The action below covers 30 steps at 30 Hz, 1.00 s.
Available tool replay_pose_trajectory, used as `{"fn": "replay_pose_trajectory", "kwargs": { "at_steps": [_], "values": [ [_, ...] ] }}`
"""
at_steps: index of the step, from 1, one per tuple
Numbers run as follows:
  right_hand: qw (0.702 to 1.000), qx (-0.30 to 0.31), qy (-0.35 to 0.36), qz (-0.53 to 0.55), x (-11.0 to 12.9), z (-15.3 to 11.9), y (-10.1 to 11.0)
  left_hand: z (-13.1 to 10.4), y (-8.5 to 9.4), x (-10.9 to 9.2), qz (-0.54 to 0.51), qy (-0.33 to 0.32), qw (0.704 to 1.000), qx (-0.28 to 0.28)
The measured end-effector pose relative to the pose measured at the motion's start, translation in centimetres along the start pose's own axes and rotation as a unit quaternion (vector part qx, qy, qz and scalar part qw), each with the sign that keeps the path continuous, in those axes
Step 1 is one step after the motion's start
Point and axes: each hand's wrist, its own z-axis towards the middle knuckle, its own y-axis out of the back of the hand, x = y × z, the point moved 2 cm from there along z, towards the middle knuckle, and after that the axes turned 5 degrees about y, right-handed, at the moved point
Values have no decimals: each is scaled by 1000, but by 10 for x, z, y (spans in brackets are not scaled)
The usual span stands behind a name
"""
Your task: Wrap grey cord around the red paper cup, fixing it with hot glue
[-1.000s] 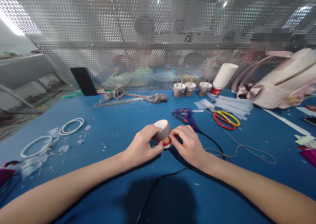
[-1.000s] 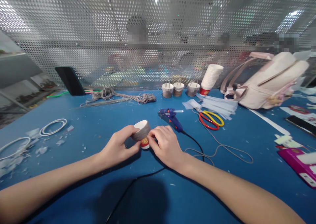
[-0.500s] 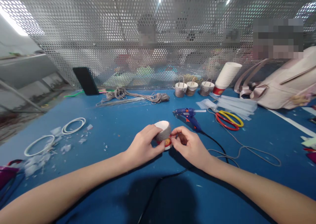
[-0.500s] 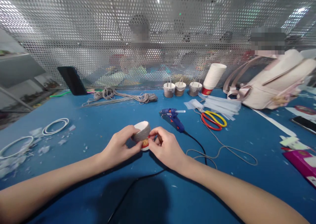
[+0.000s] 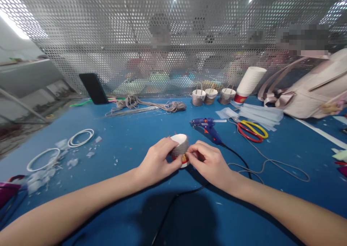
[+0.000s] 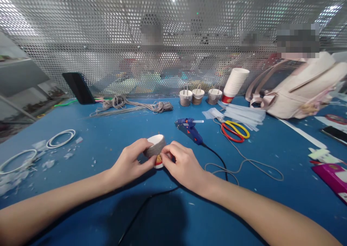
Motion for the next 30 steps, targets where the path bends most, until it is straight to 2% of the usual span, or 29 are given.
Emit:
{"fn": "replay_pose_trajectory", "kwargs": {
  "at_steps": [10,20,25,30],
  "values": [
    [998,4,-56,13,1,2,-1,-1,1,-1,-3,-5,1000,-1],
    [985,27,-150,78,3,4,-3,-2,2,-2,-9,-16,1000,5],
    [982,26,-164,95,4,4,-2,0,3,-4,-11,-21,1000,7],
    [981,21,-165,95,3,3,-4,0,4,-4,-2,-27,999,-18]
  ]
}}
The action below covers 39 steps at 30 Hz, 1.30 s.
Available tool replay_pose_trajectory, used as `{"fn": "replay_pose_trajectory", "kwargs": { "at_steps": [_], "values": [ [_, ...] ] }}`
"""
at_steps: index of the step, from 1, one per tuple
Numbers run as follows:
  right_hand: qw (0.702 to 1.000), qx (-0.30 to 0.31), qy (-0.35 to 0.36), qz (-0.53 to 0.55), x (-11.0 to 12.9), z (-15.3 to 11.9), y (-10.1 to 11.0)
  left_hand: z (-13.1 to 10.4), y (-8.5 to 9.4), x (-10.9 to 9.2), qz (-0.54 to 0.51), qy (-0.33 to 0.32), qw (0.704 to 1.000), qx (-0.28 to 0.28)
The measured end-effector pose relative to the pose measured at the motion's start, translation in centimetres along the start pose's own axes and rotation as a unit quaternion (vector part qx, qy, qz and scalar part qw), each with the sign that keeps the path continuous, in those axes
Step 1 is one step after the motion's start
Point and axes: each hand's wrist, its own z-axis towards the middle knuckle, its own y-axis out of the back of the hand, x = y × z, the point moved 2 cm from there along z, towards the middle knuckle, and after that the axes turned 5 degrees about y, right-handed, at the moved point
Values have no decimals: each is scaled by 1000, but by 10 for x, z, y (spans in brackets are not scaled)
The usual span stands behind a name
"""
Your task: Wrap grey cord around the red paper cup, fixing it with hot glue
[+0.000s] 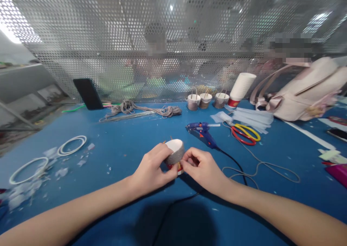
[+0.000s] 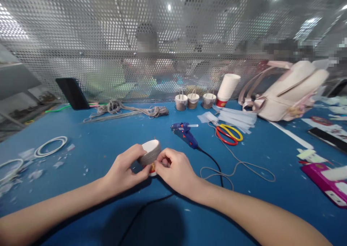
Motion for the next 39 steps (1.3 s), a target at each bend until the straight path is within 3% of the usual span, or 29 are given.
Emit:
{"fn": "replay_pose_trajectory", "kwargs": {
  "at_steps": [10,17,19,22,25,27,29,33,36,39],
  "values": [
    [997,-3,-20,75,6,7,2,2,3,6,30,-25,998,-46],
    [997,4,-15,77,8,4,1,7,7,13,26,9,997,-77],
    [997,33,-4,69,12,-3,-4,9,9,15,14,35,996,-79],
    [988,138,67,21,20,-16,-11,10,11,17,-6,69,994,-81],
    [950,239,183,-83,26,-27,-8,12,14,18,-20,75,993,-93],
    [930,250,221,-157,26,-29,1,12,15,19,-23,81,992,-94],
    [928,225,219,-199,24,-28,13,12,16,21,-25,81,991,-108],
    [961,128,163,-184,12,-23,43,9,12,24,-59,83,991,-93],
    [983,-24,85,-164,-5,-18,72,5,6,23,-87,88,990,-62],
    [973,-172,-1,-154,-30,-14,94,3,1,22,-110,90,989,-38]
  ]
}}
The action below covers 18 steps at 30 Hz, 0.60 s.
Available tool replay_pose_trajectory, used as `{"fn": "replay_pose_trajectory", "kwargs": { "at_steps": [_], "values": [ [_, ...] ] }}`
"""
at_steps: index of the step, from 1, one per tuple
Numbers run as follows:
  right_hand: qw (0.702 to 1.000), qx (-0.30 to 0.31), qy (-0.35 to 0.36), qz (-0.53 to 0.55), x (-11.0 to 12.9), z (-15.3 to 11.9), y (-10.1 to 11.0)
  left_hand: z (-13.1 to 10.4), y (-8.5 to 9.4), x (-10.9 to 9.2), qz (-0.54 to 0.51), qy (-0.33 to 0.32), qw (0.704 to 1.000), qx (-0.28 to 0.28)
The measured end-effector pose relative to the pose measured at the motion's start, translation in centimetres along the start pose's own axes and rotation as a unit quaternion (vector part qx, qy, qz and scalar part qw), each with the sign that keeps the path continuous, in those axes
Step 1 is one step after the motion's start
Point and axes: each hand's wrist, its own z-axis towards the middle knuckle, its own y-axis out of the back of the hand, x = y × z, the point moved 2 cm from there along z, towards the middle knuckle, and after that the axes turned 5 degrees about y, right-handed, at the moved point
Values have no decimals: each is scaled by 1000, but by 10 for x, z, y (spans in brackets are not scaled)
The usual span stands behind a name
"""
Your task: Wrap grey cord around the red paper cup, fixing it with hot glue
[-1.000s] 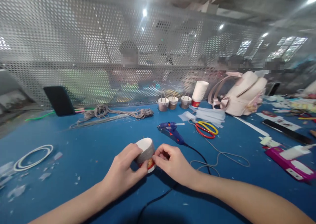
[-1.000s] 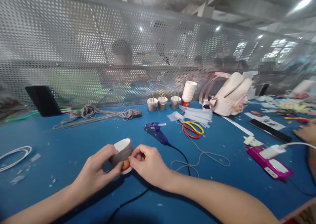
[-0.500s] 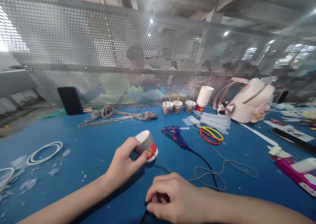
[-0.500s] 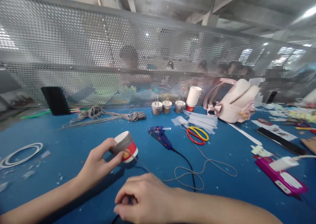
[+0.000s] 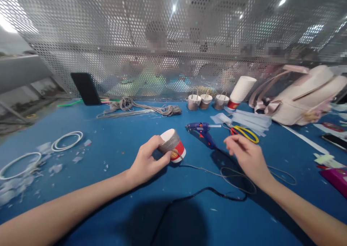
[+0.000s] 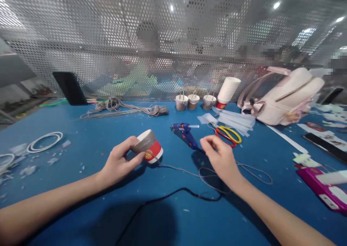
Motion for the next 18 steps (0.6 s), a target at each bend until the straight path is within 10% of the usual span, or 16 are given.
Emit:
{"fn": "replay_pose_trajectory", "kwargs": {
  "at_steps": [9,18],
  "values": [
    [990,133,-43,-19,-25,36,-48,-5,-12,4,-6,23,999,48],
    [990,130,-45,-31,-15,46,-61,-7,-12,6,-4,14,999,53]
  ]
}}
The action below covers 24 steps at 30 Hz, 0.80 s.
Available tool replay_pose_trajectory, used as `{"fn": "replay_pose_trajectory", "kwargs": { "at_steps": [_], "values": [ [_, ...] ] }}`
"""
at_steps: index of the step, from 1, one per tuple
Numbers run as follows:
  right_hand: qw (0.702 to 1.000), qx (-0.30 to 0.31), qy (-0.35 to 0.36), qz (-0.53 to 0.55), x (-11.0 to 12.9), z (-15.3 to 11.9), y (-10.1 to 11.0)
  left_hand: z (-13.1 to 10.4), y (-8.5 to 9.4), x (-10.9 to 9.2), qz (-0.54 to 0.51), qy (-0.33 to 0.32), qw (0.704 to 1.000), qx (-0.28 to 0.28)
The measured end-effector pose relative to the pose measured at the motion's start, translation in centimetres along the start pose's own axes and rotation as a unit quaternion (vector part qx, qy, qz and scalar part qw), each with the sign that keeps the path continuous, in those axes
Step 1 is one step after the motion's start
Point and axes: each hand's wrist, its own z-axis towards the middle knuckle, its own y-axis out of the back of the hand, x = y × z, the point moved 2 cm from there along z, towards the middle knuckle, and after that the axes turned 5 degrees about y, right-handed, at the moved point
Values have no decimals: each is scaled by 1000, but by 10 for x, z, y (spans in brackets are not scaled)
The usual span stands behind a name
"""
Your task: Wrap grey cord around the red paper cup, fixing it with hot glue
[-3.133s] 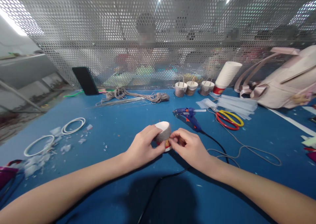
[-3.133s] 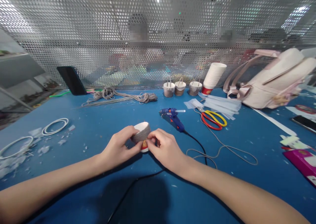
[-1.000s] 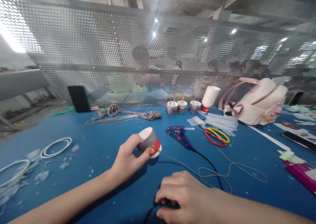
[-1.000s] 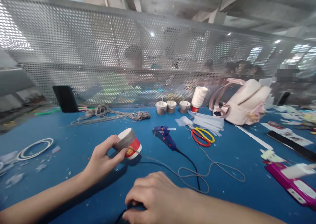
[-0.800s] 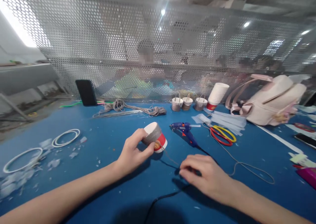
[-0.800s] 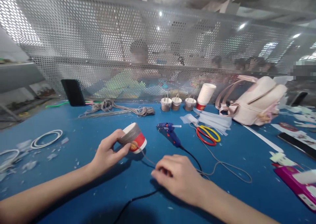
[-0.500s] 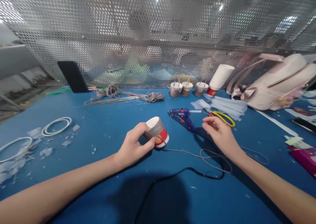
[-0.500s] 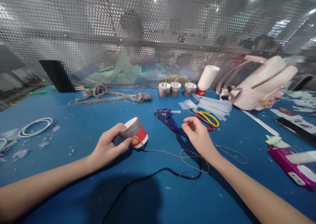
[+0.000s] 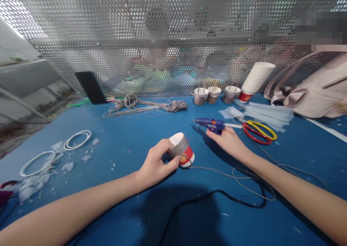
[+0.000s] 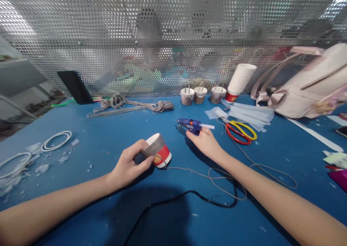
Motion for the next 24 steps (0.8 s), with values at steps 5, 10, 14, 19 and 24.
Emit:
{"fn": "replay_pose_trajectory", "kwargs": {
  "at_steps": [5,10,14,19,24],
  "values": [
    [996,37,9,84,21,-55,15,-1,-1,0,8,-5,1000,-12],
    [997,31,68,32,44,-96,19,-2,-2,-1,24,-25,999,-16],
    [991,28,131,24,50,-102,13,-3,-3,-3,36,-53,998,-28],
    [992,35,117,25,49,-102,11,-4,-4,-1,35,-64,997,-34],
    [991,42,126,23,47,-104,8,-4,-4,-3,38,-76,996,-33]
  ]
}}
